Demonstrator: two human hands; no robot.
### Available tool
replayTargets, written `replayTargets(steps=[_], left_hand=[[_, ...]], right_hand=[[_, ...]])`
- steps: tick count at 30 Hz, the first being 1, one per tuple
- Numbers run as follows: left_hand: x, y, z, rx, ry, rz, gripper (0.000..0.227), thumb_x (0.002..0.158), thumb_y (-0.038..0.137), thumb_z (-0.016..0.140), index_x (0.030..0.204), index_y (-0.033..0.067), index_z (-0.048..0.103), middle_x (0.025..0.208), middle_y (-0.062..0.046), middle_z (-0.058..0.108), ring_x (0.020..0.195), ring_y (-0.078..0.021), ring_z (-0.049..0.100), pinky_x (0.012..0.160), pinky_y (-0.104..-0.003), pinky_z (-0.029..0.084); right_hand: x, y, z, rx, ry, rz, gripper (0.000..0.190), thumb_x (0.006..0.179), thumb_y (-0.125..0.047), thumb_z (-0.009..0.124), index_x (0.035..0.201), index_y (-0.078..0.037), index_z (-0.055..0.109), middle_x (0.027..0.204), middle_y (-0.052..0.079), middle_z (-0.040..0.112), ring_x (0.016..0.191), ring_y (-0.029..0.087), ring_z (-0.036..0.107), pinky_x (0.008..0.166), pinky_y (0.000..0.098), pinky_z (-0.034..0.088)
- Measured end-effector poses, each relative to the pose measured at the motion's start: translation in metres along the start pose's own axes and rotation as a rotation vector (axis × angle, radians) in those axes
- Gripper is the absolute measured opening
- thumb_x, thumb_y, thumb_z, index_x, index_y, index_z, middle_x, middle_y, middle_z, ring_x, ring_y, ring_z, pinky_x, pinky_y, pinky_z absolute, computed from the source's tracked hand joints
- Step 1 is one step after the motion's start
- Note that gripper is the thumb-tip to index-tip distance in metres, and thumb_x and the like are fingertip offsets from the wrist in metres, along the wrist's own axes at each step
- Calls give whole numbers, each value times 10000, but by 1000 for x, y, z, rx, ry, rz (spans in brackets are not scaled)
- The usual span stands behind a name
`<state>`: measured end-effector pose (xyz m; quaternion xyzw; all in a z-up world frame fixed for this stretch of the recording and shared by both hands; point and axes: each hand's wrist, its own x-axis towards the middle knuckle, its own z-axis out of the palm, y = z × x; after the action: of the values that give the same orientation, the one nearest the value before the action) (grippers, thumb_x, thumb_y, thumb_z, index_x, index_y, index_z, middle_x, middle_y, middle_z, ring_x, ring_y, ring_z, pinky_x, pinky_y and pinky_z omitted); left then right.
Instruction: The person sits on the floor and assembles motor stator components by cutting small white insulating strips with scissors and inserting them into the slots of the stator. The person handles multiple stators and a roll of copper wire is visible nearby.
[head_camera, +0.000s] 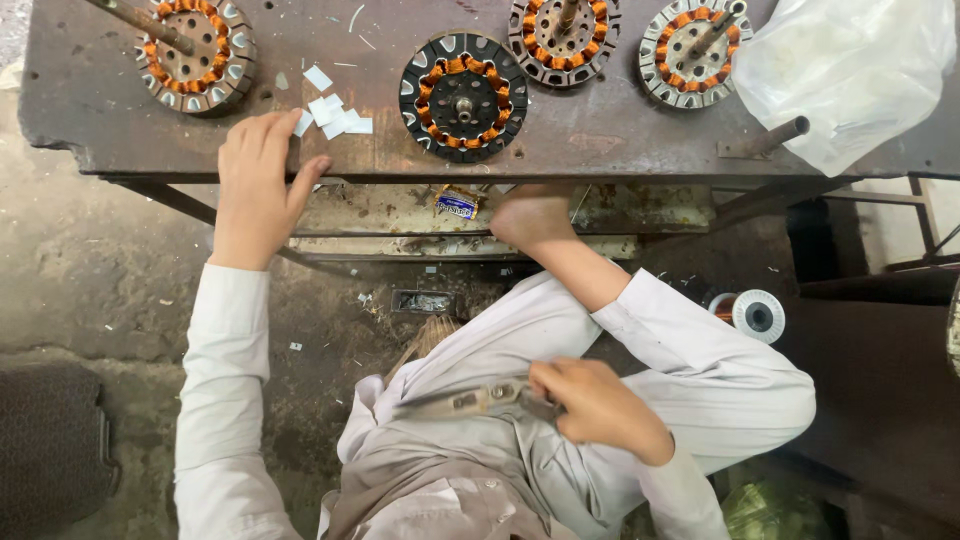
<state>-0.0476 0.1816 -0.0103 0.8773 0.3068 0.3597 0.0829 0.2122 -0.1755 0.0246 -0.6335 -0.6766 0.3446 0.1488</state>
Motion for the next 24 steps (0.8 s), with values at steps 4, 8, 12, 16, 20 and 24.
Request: replayTargets(steps=[4, 8, 12, 16, 20, 24], left_hand=[[-10, -6, -11, 134, -78, 145, 548, 947, 275, 789, 1377, -13, 611, 1377, -161, 591, 1301, -375, 504, 1041, -493, 406], [-10, -14, -19, 72, -87, 104, 362, 928, 146, 783, 1243, 22, 655, 1333, -102, 633, 1296, -331, 538, 1078, -457, 420], [-25, -7, -10, 68, 29, 79, 149, 953, 44, 776, 1024, 29, 646, 1199, -71, 709, 1173, -295, 636, 1001, -432, 457], [-44, 20, 5, -334, 360, -430, 105, 1037, 12, 767, 1052, -15, 667, 1028, -98, 733, 884, -201, 729, 802, -322, 571], [-59, 38, 26, -1055, 387, -623, 268, 981, -45, 694, 1222, -28, 578, 1044, -104, 692, 888, -140, 704, 796, -266, 600], [-67, 46, 45, -1138, 333, -687, 224, 1006, -45, 663, 1224, -91, 636, 1088, -121, 712, 959, -166, 725, 874, -295, 621]], right_hand=[[30, -11, -44, -73, 297, -182, 388, 644, -57, 821, 953, -64, 587, 797, 109, 633, 736, 320, 646, 613, 421, 479], [101, -14, -31, 177, 504, -164, 572, 664, -311, 955, 1042, -29, 631, 868, 76, 726, 762, 170, 716, 673, 308, 563], [178, 6, 36, 335, 600, 31, 624, 616, -403, 998, 950, -16, 641, 700, 21, 671, 626, 87, 613, 594, 260, 526], [219, 37, 100, 689, 526, 93, 495, 728, -363, 951, 961, -45, 652, 701, -37, 583, 642, 38, 492, 576, 215, 414], [241, 59, 150, 1003, 260, -50, 373, 850, -350, 849, 1020, -78, 659, 838, -80, 607, 759, 22, 539, 686, 193, 447], [250, 61, 182, 958, 257, -140, 367, 911, -362, 811, 1029, -111, 571, 840, -93, 485, 756, 28, 442, 674, 208, 385]])
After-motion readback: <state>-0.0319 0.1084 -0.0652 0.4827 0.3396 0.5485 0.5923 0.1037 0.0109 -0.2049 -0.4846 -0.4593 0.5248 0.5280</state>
